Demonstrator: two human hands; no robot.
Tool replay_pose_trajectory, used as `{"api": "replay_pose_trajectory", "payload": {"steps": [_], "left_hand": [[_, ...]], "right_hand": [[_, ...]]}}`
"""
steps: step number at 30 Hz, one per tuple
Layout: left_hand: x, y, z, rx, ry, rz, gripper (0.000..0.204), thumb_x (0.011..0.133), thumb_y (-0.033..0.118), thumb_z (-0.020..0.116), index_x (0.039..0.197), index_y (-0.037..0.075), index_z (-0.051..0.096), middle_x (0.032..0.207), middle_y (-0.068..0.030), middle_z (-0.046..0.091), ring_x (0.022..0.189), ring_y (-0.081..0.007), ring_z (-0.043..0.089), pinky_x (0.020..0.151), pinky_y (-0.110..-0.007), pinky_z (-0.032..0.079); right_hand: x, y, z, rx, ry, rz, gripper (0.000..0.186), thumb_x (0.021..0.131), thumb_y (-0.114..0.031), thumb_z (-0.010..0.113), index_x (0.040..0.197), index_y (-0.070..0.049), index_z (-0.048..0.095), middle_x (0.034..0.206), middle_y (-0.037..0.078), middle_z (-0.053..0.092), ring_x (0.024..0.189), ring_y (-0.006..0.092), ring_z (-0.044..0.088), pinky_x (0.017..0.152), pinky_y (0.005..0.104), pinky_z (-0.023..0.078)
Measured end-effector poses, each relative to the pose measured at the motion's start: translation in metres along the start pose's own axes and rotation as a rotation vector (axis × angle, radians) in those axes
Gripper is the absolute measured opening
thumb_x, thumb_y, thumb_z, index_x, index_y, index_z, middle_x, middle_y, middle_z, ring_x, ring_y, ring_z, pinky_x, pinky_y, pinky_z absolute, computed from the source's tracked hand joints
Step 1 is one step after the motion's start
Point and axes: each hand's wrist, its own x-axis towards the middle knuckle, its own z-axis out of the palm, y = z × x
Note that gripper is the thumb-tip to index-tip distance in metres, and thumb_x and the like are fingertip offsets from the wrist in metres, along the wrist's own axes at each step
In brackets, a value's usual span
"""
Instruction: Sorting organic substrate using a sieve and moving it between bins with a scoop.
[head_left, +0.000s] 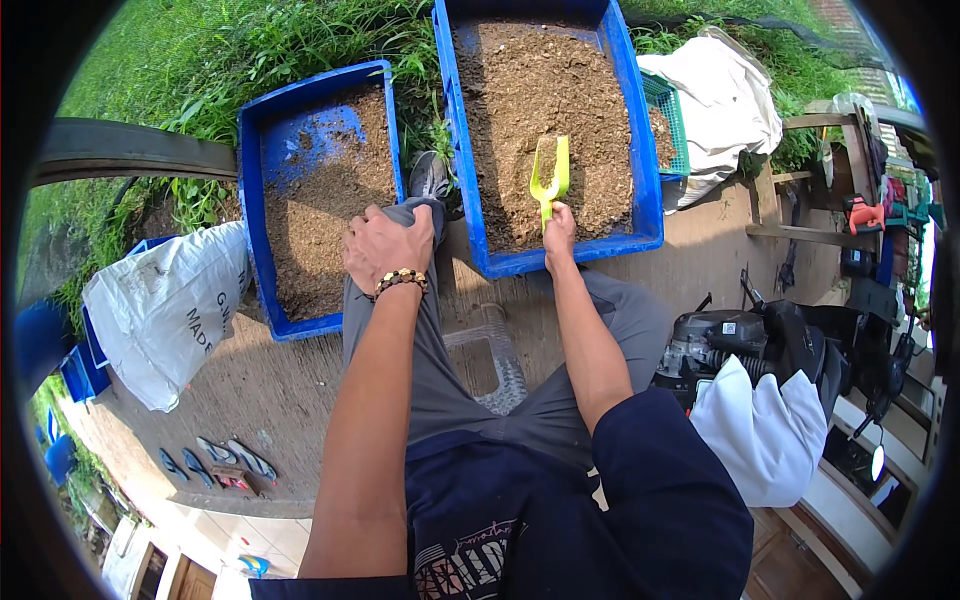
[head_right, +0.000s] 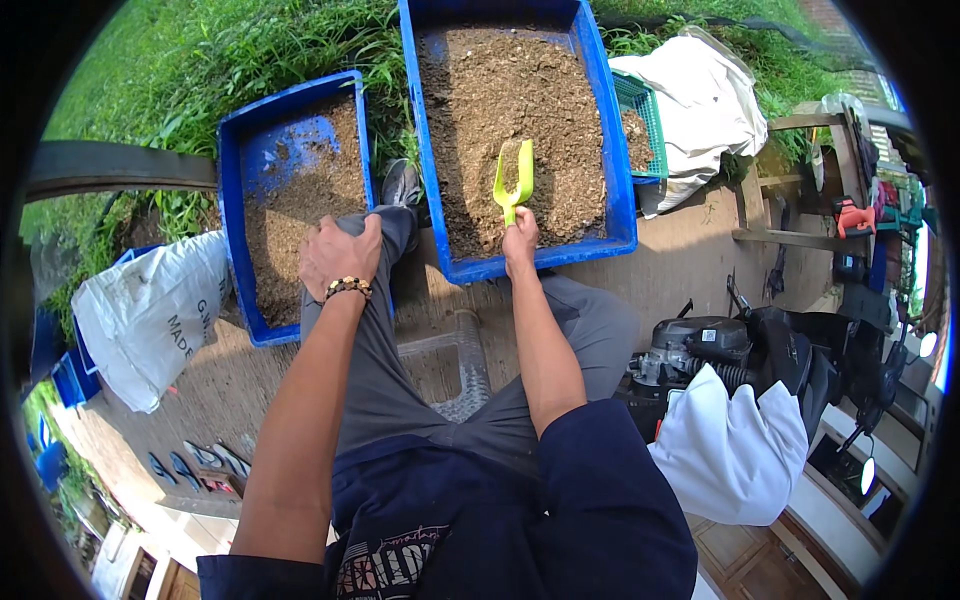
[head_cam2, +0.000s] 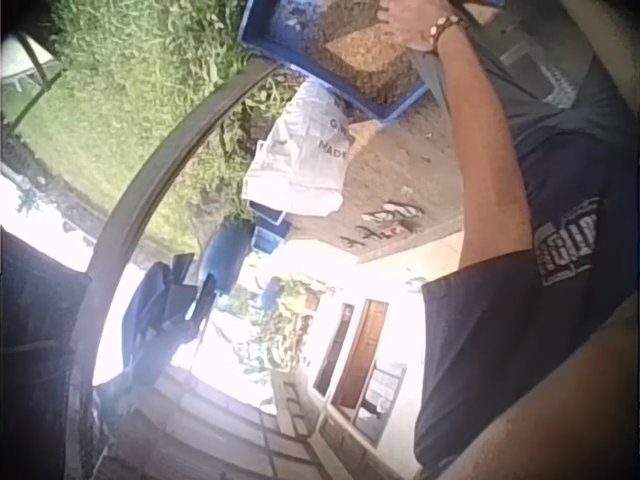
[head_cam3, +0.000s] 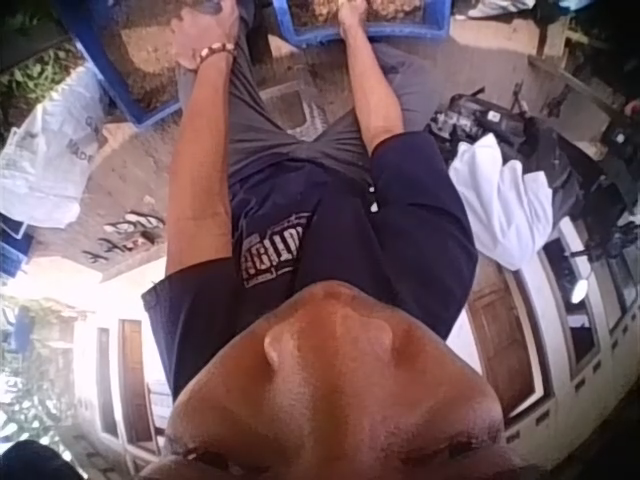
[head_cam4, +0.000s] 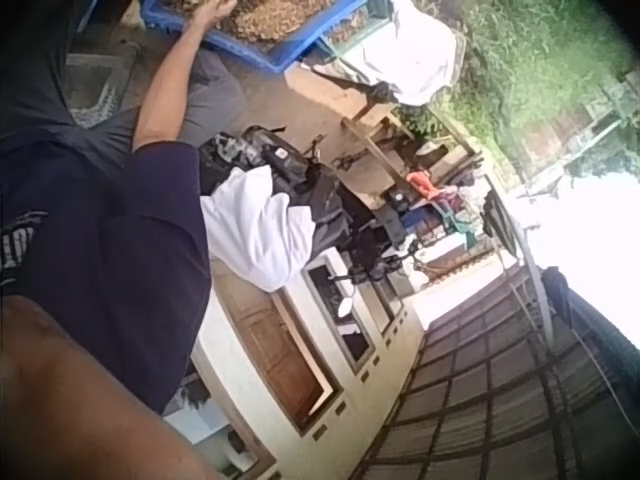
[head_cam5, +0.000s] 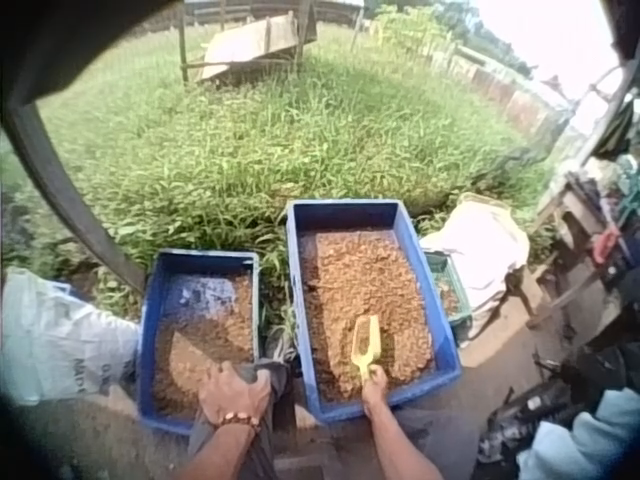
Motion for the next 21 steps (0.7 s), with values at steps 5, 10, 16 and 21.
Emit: {"api": "replay_pose_trajectory", "payload": {"steps": [5, 10, 16, 21], "left_hand": [[0.000, 0.003, 0.001, -0.006, -0.007, -0.004, 0.064, 0.070, 0.055, 0.059, 0.107, 0.004, 0.066, 0.112, -0.0170, 0.064, 0.111, -0.0339, 0.058, 0.094, -0.042, 0.047], [0.000, 0.000, 0.002, -0.005, -0.020, -0.005, 0.063, 0.071, 0.055, 0.058, 0.107, 0.004, 0.067, 0.113, -0.0165, 0.064, 0.111, -0.0335, 0.058, 0.094, -0.044, 0.047], [-0.002, 0.008, 0.000, -0.010, -0.009, 0.006, 0.063, 0.070, 0.054, 0.058, 0.107, 0.004, 0.067, 0.113, -0.0169, 0.064, 0.111, -0.0345, 0.057, 0.094, -0.044, 0.047], [-0.001, 0.009, -0.004, -0.024, -0.031, 0.018, 0.064, 0.069, 0.053, 0.058, 0.107, 0.002, 0.067, 0.112, -0.0184, 0.064, 0.111, -0.0351, 0.057, 0.095, -0.043, 0.045]], "right_hand": [[-0.018, -0.050, 0.051, -0.216, -0.004, -0.387, 0.021, 0.088, 0.002, 0.051, 0.108, -0.002, 0.055, 0.096, 0.011, 0.063, 0.084, 0.0213, 0.060, 0.075, 0.0320, 0.046], [-0.067, -0.103, 0.115, -0.565, -0.187, -0.812, 0.029, 0.079, 0.005, 0.050, 0.106, -0.004, 0.058, 0.100, 0.016, 0.057, 0.097, 0.0370, 0.053, 0.085, 0.0464, 0.042], [-0.019, -0.058, 0.087, -0.319, 0.204, -0.420, 0.035, 0.075, 0.007, 0.048, 0.108, -0.002, 0.055, 0.107, 0.022, 0.058, 0.104, 0.0393, 0.054, 0.091, 0.0450, 0.041], [0.018, 0.002, 0.003, -0.359, 0.442, 0.022, 0.024, 0.073, 0.001, 0.056, 0.097, -0.004, 0.056, 0.096, 0.012, 0.061, 0.088, 0.0233, 0.061, 0.081, 0.0343, 0.047]]}}
